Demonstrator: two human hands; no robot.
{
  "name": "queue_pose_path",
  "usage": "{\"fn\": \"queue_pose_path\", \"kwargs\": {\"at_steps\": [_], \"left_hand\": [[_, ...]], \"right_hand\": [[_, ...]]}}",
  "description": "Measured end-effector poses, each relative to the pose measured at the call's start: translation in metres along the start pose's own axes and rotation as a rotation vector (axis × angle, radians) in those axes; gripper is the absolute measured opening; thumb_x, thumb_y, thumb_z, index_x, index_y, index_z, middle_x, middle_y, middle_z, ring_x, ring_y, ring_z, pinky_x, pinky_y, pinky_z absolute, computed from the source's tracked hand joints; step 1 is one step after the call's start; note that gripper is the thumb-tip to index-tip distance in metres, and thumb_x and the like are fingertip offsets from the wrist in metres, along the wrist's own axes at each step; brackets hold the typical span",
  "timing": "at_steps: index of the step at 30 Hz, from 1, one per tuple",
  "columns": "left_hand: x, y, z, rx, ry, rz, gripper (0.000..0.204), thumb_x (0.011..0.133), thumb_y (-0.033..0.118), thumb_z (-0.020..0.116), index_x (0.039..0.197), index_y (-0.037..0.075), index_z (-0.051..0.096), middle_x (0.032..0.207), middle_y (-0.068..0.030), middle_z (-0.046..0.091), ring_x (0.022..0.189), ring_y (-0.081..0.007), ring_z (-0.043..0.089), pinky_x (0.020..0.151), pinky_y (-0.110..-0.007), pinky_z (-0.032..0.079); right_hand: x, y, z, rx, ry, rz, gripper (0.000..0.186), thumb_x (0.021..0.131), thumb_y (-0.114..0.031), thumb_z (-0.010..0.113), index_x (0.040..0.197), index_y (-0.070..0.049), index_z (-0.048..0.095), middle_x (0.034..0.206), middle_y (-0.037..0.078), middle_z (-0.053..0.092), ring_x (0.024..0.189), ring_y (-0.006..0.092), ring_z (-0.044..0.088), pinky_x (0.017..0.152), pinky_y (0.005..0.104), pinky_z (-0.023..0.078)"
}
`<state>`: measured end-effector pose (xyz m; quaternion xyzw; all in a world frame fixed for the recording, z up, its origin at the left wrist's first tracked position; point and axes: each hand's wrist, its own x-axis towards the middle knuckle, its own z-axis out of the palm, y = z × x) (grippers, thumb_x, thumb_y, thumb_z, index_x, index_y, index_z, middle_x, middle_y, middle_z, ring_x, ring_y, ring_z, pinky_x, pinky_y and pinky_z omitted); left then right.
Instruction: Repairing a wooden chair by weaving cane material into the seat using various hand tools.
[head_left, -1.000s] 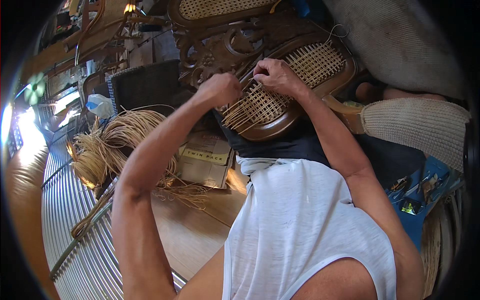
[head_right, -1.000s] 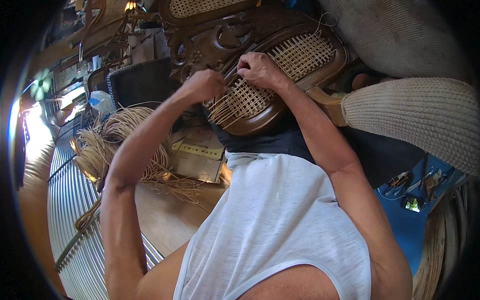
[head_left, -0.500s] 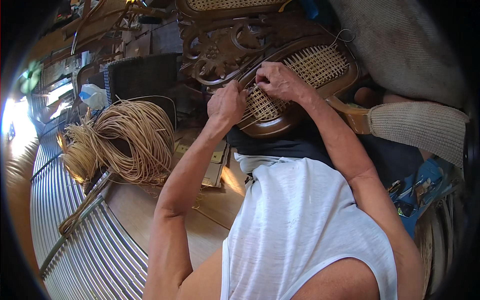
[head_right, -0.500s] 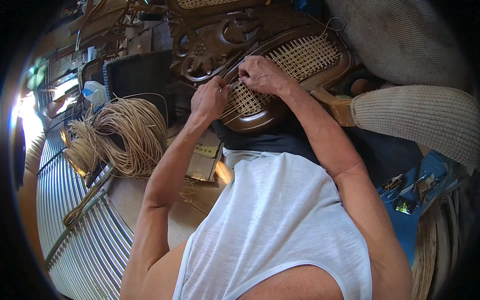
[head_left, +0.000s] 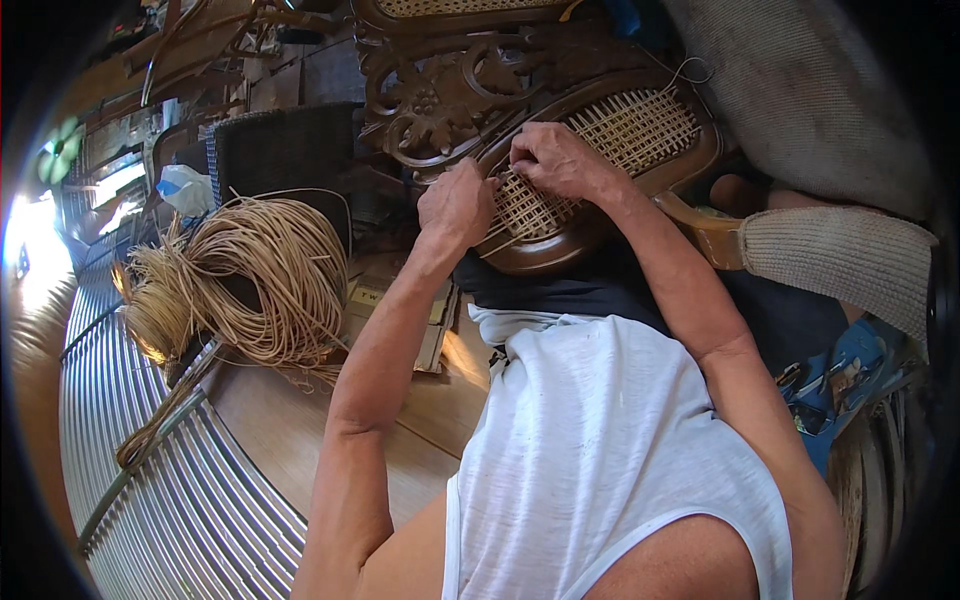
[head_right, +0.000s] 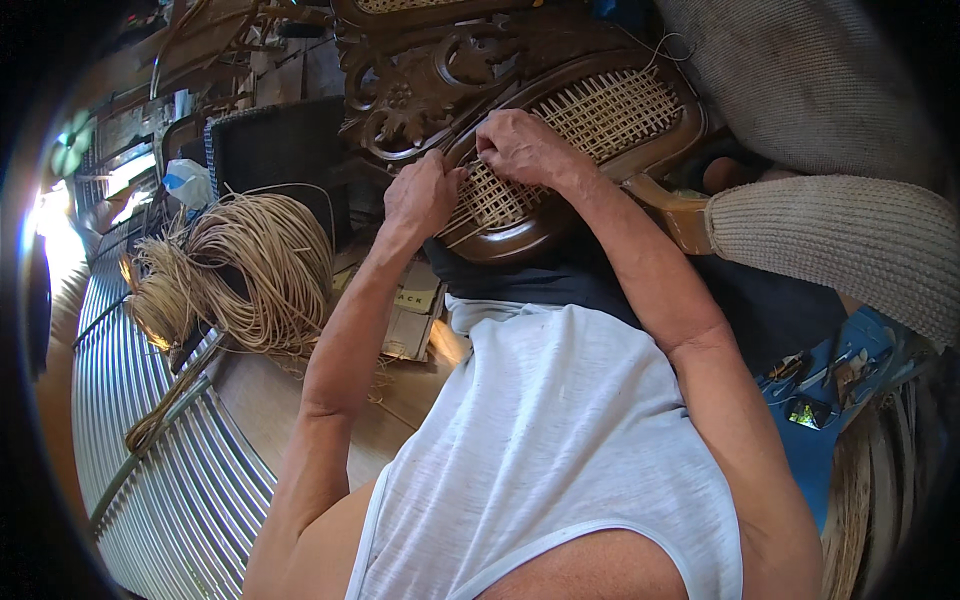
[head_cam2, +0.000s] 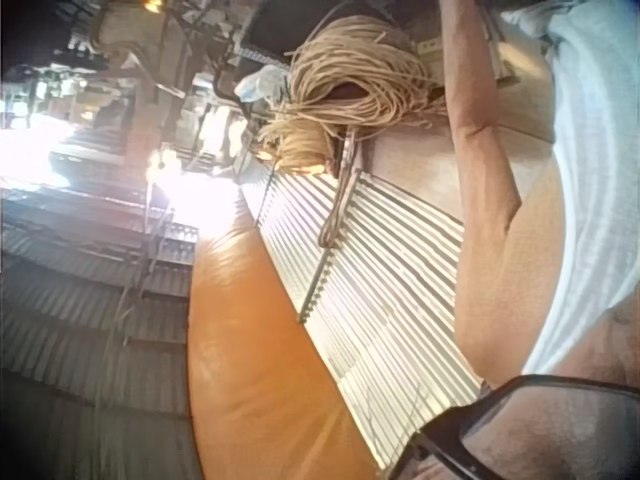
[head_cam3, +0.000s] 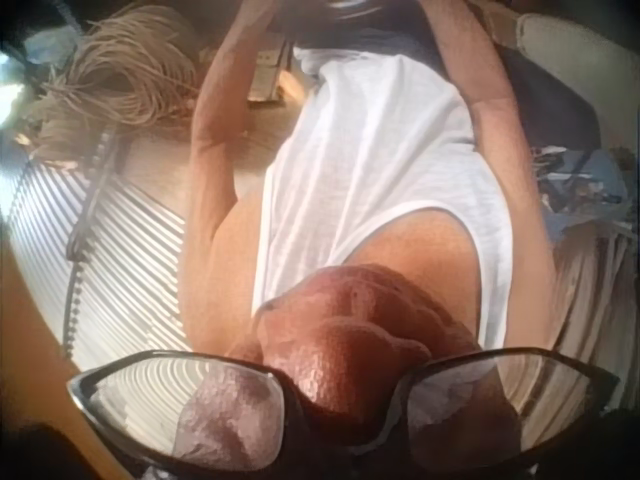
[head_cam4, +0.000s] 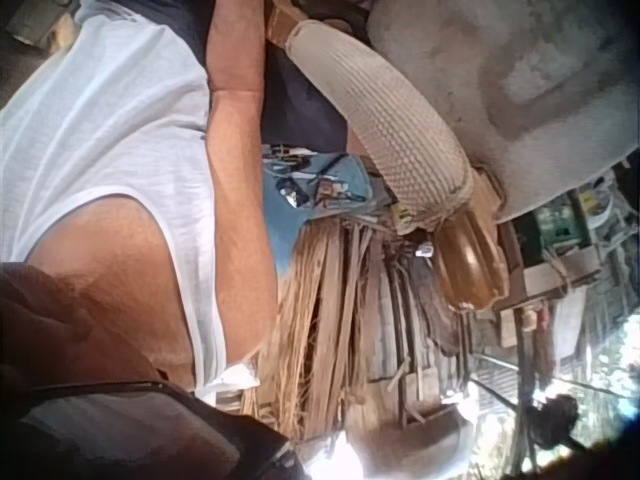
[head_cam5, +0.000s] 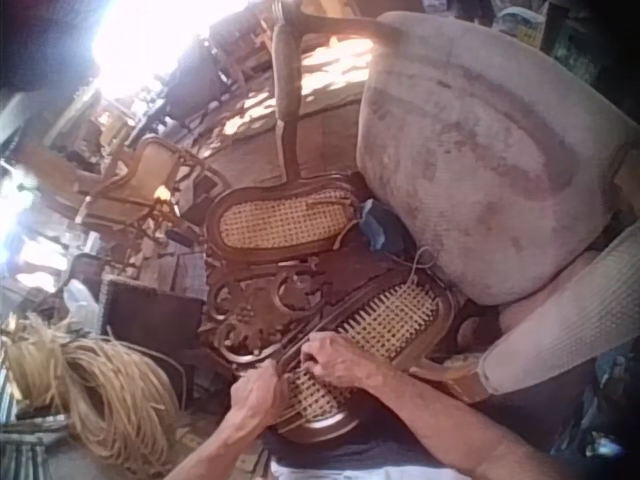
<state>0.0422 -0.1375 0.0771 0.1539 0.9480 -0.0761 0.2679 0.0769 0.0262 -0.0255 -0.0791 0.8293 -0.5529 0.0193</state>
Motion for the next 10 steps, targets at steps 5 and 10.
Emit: {"fn": "queue_pose_path", "kwargs": {"at_steps": [5, 10], "left_hand": [[-0.0056, 0.0076, -0.0053, -0.001, -0.012, -0.05, 0.034, 0.099, 0.035, 0.06, 0.105, 0.002, 0.062, 0.105, -0.0227, 0.071, 0.104, -0.0409, 0.066, 0.089, -0.051, 0.051], [-0.0067, 0.0106, 0.0024, -0.025, -0.002, -0.139, 0.036, 0.099, 0.039, 0.061, 0.111, 0.004, 0.063, 0.105, -0.0226, 0.071, 0.107, -0.041, 0.066, 0.091, -0.051, 0.05]], "right_hand": [[0.0015, -0.0072, 0.0002, -0.033, -0.01, 0.024, 0.014, 0.084, -0.01, 0.066, 0.092, 0.002, 0.068, 0.096, 0.019, 0.066, 0.094, 0.0361, 0.066, 0.085, 0.0432, 0.053], [0.0056, -0.0018, 0.0039, -0.065, -0.049, 0.03, 0.016, 0.085, -0.014, 0.066, 0.092, -0.001, 0.071, 0.098, 0.023, 0.068, 0.098, 0.0394, 0.067, 0.089, 0.046, 0.055]]}}
